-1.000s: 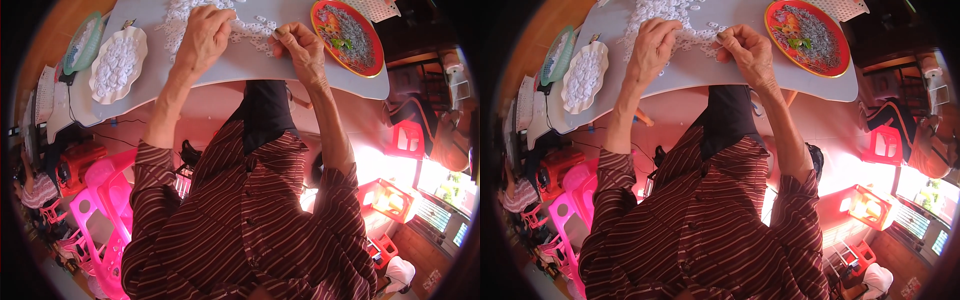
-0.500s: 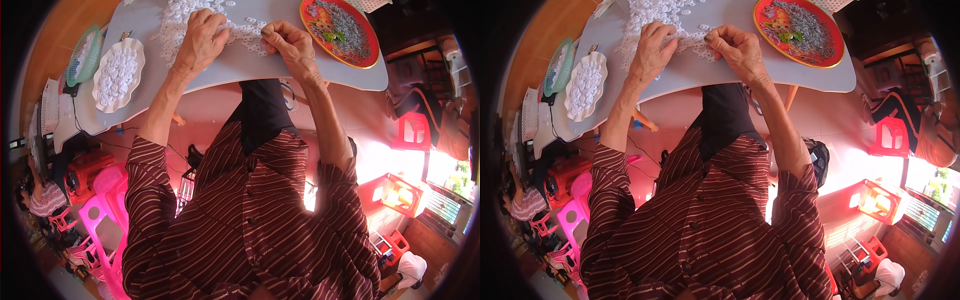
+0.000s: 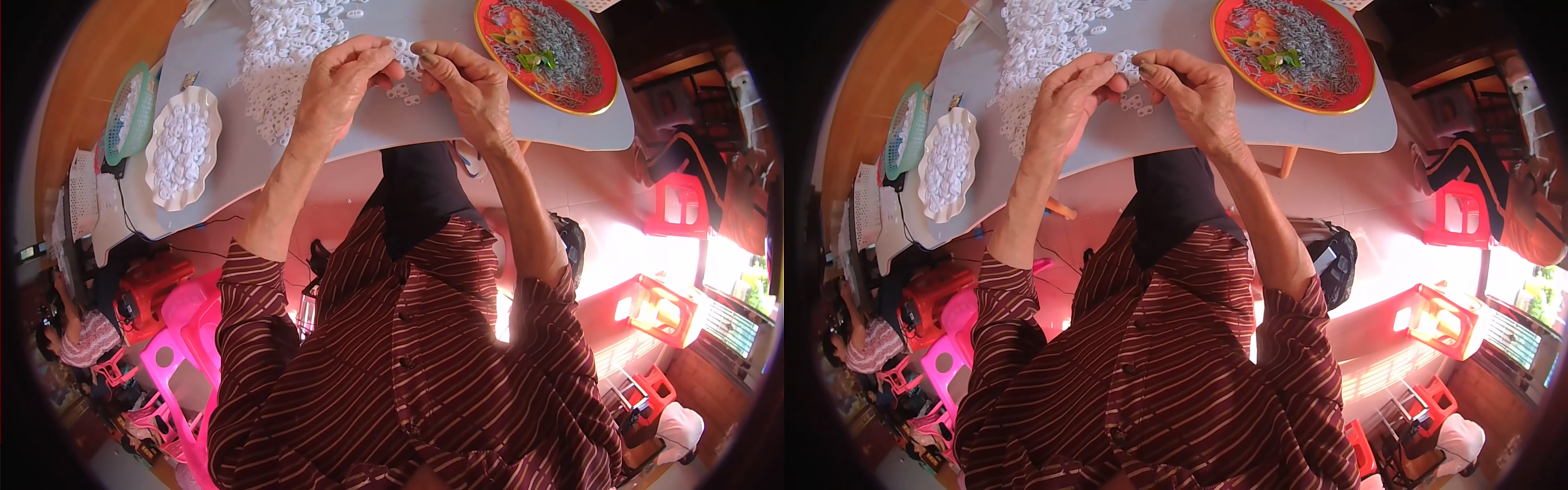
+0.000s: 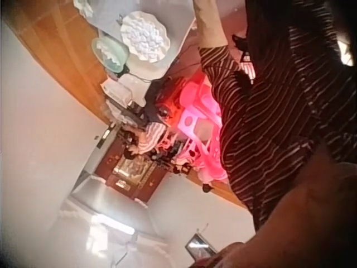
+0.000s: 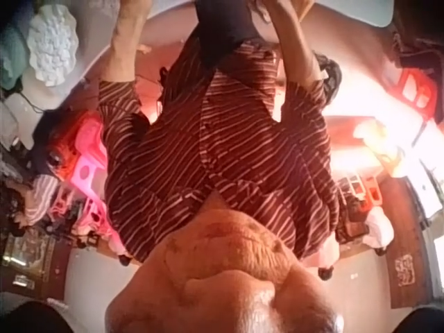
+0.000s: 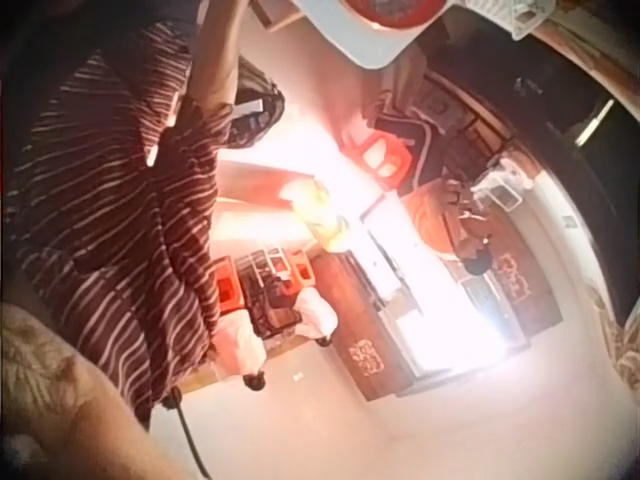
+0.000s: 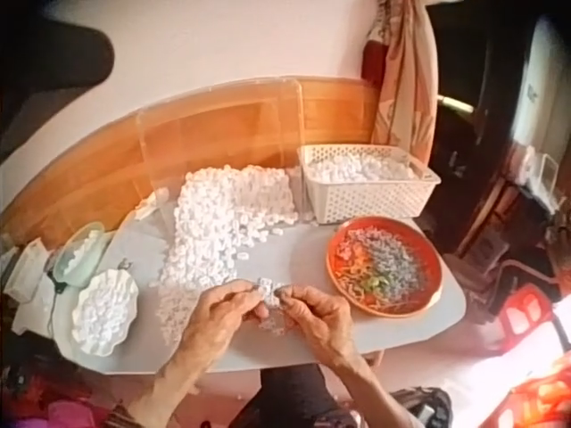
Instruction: Manual assembly of small white plastic components by inserting green and red plastic bits.
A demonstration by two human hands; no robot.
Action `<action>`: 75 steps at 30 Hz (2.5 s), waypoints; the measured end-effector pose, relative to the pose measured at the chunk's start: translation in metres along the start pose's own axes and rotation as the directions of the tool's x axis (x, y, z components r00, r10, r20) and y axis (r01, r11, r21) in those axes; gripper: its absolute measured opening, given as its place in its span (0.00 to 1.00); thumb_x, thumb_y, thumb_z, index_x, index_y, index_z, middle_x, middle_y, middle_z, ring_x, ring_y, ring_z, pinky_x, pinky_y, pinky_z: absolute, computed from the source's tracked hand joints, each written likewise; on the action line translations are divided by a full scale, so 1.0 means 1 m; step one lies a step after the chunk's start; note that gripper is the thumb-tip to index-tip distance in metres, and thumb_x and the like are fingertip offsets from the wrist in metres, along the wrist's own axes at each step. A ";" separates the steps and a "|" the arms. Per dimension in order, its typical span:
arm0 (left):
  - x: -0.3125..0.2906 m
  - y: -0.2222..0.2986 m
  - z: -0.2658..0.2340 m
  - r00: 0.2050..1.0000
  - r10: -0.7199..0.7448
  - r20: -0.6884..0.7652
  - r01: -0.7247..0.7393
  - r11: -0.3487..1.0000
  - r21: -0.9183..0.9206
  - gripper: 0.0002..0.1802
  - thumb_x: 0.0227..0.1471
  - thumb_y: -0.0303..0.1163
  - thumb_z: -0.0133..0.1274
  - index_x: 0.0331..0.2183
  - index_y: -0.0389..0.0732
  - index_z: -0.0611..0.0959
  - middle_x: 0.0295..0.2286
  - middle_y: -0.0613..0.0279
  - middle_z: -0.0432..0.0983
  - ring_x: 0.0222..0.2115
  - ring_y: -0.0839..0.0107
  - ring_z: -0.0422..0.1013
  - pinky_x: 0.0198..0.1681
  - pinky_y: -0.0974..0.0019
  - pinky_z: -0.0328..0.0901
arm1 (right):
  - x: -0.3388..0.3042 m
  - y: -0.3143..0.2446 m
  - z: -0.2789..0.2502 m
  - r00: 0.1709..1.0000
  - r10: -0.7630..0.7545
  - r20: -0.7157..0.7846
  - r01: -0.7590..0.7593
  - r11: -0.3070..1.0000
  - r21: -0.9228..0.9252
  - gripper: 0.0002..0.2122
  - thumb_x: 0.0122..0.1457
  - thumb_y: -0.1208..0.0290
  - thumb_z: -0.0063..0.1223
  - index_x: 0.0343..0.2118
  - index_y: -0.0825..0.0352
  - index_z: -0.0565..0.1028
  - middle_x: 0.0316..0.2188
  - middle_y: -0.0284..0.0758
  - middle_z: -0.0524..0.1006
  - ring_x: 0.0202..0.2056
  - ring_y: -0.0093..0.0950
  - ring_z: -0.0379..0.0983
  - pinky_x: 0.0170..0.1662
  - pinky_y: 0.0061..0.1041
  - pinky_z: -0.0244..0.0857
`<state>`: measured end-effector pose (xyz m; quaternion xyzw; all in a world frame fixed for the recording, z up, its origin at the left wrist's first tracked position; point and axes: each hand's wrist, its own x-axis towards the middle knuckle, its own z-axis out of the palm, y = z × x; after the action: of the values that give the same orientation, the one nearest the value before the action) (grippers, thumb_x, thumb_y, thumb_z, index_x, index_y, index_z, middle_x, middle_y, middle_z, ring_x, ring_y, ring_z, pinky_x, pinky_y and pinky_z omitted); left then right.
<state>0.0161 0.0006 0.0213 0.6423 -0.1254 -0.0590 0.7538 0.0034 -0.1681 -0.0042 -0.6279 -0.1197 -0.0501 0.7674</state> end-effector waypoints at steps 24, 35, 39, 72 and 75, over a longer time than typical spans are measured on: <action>0.009 -0.004 -0.001 0.996 -0.059 0.074 0.050 0.992 0.118 0.14 0.53 0.37 0.48 0.30 0.34 0.78 0.20 0.66 0.71 0.24 0.78 0.66 0.31 0.74 0.62 | -0.001 -0.005 0.005 0.999 -0.028 0.036 0.028 1.000 0.012 0.16 0.54 0.80 0.53 0.46 0.72 0.67 0.28 0.34 0.75 0.26 0.16 0.70 0.30 0.15 0.65; 0.009 0.003 0.003 0.993 0.099 0.070 -0.119 0.911 0.395 0.12 0.54 0.36 0.47 0.29 0.36 0.77 0.18 0.68 0.71 0.22 0.81 0.66 0.26 0.76 0.61 | -0.001 -0.005 0.005 1.000 -0.027 0.002 0.027 0.999 0.020 0.16 0.53 0.80 0.53 0.46 0.73 0.67 0.27 0.34 0.74 0.26 0.17 0.70 0.30 0.15 0.66; 0.010 0.003 0.003 0.992 0.083 0.096 -0.117 0.886 0.448 0.12 0.55 0.35 0.46 0.29 0.36 0.77 0.18 0.68 0.70 0.21 0.81 0.65 0.25 0.75 0.60 | -0.002 -0.005 0.005 0.999 -0.034 0.010 0.034 0.999 -0.009 0.16 0.53 0.81 0.52 0.46 0.72 0.68 0.27 0.33 0.74 0.27 0.17 0.70 0.30 0.15 0.66; 0.004 -0.018 0.008 0.975 0.220 0.001 -0.202 0.892 0.405 0.12 0.55 0.35 0.45 0.28 0.35 0.74 0.16 0.64 0.66 0.18 0.78 0.62 0.23 0.72 0.60 | -0.003 -0.001 0.009 0.995 -0.077 0.065 0.075 0.997 0.028 0.13 0.53 0.78 0.55 0.42 0.72 0.70 0.26 0.33 0.75 0.28 0.19 0.74 0.31 0.16 0.68; 0.005 -0.020 0.005 0.980 0.200 -0.004 -0.183 0.906 0.381 0.11 0.54 0.34 0.46 0.28 0.35 0.74 0.16 0.64 0.66 0.18 0.78 0.62 0.23 0.72 0.60 | -0.003 0.003 0.007 0.993 -0.085 0.088 0.087 0.996 -0.013 0.14 0.52 0.79 0.55 0.42 0.72 0.70 0.26 0.32 0.74 0.29 0.20 0.75 0.31 0.16 0.68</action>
<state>0.0209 -0.0086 0.0024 0.7613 -0.1805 0.0542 0.6204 0.0004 -0.1607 -0.0062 -0.6304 -0.1795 -0.0567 0.7531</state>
